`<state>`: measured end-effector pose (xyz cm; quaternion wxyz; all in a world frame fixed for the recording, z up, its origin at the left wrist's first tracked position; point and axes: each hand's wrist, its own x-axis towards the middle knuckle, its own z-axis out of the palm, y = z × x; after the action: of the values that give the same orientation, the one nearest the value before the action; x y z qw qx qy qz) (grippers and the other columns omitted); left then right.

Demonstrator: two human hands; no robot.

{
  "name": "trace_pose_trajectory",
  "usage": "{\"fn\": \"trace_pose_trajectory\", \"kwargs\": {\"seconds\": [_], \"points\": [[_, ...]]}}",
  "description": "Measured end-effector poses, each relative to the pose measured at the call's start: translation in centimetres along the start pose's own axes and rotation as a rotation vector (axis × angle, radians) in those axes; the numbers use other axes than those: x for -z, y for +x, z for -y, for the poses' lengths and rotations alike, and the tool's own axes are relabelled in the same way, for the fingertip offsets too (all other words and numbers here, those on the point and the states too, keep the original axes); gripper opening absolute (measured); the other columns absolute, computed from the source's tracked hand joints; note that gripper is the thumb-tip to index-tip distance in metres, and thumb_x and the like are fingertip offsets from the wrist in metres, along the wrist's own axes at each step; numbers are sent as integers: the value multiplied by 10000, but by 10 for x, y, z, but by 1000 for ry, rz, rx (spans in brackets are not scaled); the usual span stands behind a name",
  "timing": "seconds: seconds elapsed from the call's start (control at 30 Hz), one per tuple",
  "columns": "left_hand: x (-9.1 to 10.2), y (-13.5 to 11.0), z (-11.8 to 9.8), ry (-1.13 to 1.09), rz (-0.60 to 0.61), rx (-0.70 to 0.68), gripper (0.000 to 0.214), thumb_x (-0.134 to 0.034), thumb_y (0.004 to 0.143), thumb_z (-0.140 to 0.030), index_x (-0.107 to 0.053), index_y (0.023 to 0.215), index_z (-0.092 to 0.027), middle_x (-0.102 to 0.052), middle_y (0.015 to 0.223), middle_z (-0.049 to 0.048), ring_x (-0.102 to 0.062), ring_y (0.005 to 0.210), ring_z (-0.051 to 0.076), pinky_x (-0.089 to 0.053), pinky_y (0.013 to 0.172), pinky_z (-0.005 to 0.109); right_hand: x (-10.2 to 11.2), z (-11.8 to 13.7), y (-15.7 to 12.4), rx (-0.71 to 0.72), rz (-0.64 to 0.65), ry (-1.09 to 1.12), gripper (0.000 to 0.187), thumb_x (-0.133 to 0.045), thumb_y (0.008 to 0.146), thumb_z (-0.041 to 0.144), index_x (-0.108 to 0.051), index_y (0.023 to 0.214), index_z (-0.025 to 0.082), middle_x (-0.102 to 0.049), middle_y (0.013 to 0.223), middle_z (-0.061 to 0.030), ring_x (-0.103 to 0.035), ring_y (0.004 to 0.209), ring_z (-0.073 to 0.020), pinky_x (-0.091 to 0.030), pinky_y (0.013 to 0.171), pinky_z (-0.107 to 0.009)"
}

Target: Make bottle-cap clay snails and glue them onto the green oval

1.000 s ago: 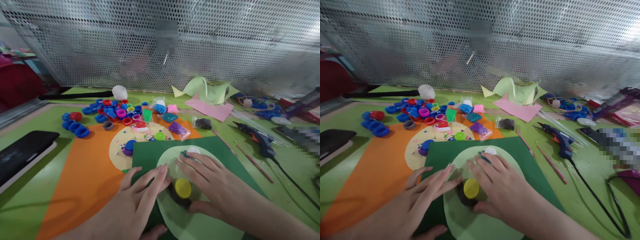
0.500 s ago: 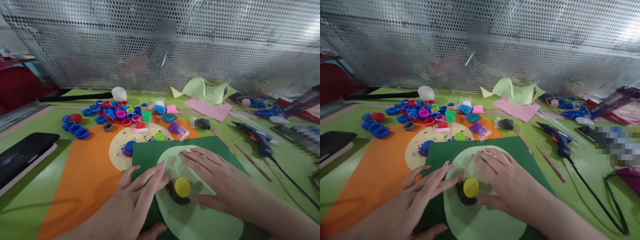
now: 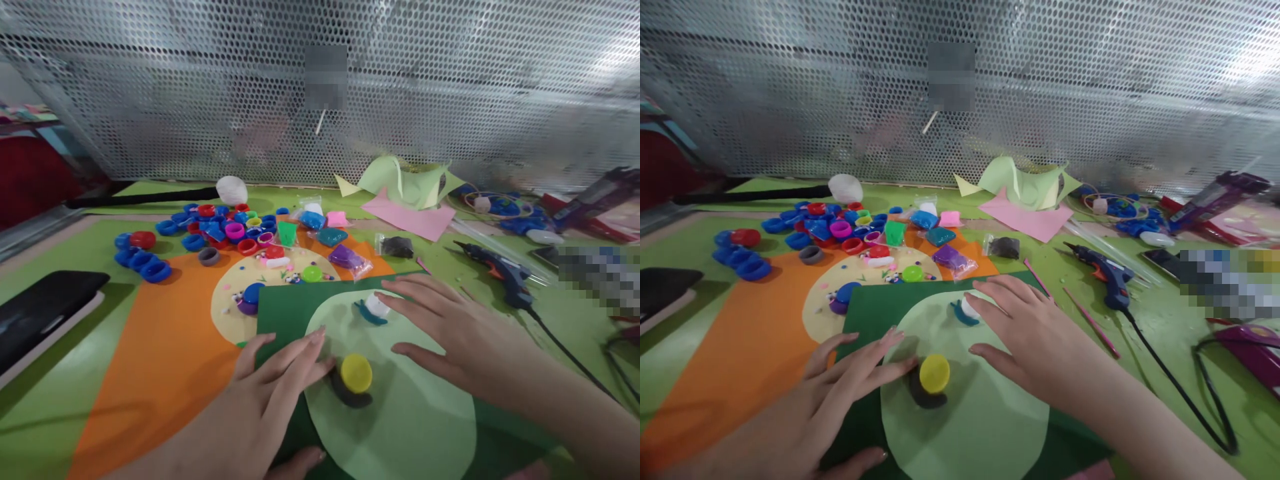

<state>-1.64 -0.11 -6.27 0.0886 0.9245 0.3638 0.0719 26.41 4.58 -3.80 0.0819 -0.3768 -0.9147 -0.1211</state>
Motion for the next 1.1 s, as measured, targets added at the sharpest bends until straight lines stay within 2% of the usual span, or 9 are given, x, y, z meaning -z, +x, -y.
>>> {"fn": "trace_pose_trajectory", "kwargs": {"seconds": [0.2,0.37,0.47,0.67,0.87,1.03,1.1], "points": [[-2,-2,2,127,-104,-37,955,-558,826,-370,122,1442,-102,-503,1349,105,-472,1243,265,-369,1027,470,2,3,2,14,-9,21,412,-313,965,387,-553,1208,156,-575,1236,-90,-498,1144,-286,-523,842,-482],[-2,-3,5,189,-48,-76,754,-550,826,-379,-176,1435,-139,-506,1349,101,-518,1195,283,-409,990,474,2,1,2,-13,8,10,368,-324,962,301,-554,1210,155,-581,1235,-88,-516,1129,-287,-540,803,-479],[0,-1,5,191,-40,-69,705,-548,821,-364,-236,1415,-146,-498,1355,102,-547,1162,290,-434,965,485,-1,2,4,35,17,29,331,-360,946,220,-565,1195,142,-614,1179,-88,-549,1080,-257,-526,843,-448],[0,-1,5,174,-47,-63,742,-562,808,-367,-207,1425,-157,-535,1324,94,-559,1150,283,-429,975,472,-7,9,5,64,39,46,302,-457,892,163,-576,1169,142,-623,1164,-79,-561,1058,-236,-519,853,-417],[-4,-1,8,164,-70,-84,734,-535,847,-443,-167,1433,-199,-531,1332,46,-544,1172,252,-403,995,439,-6,5,5,30,64,74,317,-468,897,158,-550,1203,136,-623,1174,-73,-576,1029,-226,-523,840,-410],[-15,-3,7,120,-185,19,656,-456,873,-489,-206,1427,-241,-500,1368,26,-494,1224,242,-331,1041,418,-7,1,4,43,102,82,338,-471,904,126,-534,1235,148,-610,1211,-56,-571,1044,-212,-506,870,-393],[-19,-4,10,113,-198,7,658,-464,870,-472,-204,1434,-257,-505,1365,23,-497,1221,242,-329,1043,410,-7,1,4,65,116,66,346,-476,901,118,-529,1243,138,-593,1238,-60,-557,1073,-216,-485,908,-393]]}}
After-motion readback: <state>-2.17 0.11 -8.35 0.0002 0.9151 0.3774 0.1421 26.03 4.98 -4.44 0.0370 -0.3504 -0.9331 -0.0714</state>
